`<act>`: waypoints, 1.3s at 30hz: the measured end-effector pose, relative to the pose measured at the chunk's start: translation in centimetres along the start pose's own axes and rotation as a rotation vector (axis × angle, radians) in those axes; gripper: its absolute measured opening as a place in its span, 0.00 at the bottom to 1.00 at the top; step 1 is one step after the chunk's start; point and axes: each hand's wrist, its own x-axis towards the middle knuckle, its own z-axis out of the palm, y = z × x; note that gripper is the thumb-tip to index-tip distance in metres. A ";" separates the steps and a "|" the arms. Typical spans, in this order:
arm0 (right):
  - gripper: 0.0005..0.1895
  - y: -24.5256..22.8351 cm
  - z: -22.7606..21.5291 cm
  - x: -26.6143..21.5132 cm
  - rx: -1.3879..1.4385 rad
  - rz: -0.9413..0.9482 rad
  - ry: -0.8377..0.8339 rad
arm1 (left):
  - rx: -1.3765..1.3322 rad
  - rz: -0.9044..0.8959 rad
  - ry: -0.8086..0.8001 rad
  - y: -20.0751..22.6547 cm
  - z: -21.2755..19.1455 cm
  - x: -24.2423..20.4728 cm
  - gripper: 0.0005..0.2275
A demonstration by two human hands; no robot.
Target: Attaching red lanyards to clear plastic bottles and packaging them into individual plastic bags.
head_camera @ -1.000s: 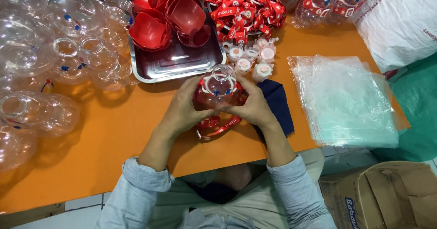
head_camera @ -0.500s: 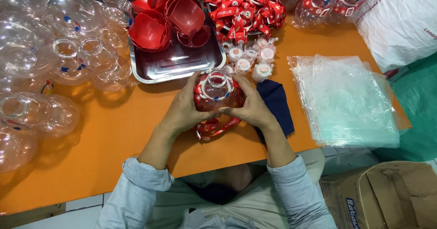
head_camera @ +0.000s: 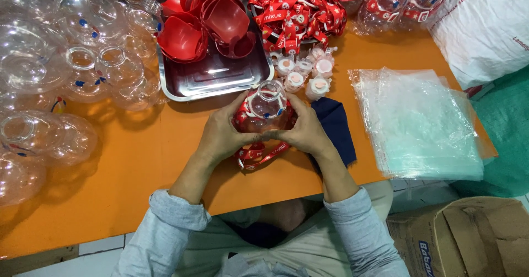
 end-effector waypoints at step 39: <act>0.36 -10.2 -6.8 2.1 -0.032 -0.320 0.212 | -0.290 -0.077 0.275 -2.8 1.0 -1.8 0.24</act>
